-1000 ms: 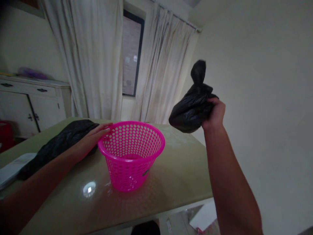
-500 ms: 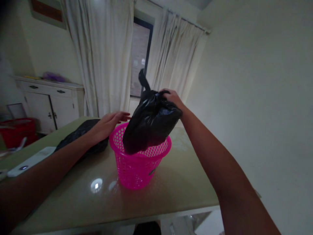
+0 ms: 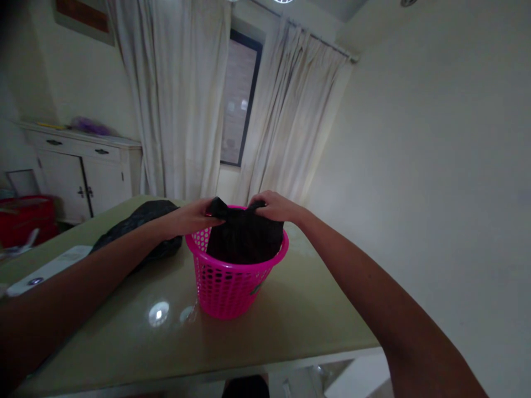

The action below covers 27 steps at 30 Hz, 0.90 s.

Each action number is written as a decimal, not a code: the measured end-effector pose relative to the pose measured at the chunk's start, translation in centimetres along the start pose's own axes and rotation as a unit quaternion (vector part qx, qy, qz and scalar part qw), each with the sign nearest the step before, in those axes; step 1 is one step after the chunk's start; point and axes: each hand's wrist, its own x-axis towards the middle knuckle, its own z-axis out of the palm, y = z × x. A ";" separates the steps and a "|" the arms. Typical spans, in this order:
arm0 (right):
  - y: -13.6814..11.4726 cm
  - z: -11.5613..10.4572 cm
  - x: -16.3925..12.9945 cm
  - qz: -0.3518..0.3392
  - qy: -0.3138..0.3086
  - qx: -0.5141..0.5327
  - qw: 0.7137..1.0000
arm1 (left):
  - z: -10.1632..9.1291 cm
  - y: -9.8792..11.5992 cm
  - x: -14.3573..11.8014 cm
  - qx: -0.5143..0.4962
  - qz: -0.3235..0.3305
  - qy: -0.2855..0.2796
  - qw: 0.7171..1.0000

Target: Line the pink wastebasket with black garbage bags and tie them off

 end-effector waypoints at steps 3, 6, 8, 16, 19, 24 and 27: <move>-1.5 1.0 -0.1 0.010 -0.053 -0.027 0.998 | 0.9 -0.3 0.5 -0.007 -0.013 0.002 1.000; -1.9 2.3 -0.1 -0.016 -0.033 -0.131 0.991 | 1.2 -0.5 0.8 -0.005 -0.018 -0.044 0.999; -1.1 2.5 -0.3 -0.021 -0.021 -0.188 0.982 | 0.6 -0.4 0.6 0.011 -0.023 -0.080 0.996; 1.3 0.7 -2.2 0.021 0.040 -0.177 0.983 | -1.0 2.0 -0.4 0.050 -0.048 -0.035 0.997; -0.5 1.1 -1.8 -0.028 0.075 -0.094 0.992 | 0.7 2.8 0.5 0.068 -0.021 -0.009 0.997; -0.7 1.2 -1.9 -0.071 0.062 -0.077 0.993 | 1.3 2.7 1.0 0.155 -0.025 -0.061 0.986; 0.7 0.9 -2.8 -0.027 0.023 -0.099 0.994 | 0.0 2.6 0.5 0.167 -0.054 -0.009 0.984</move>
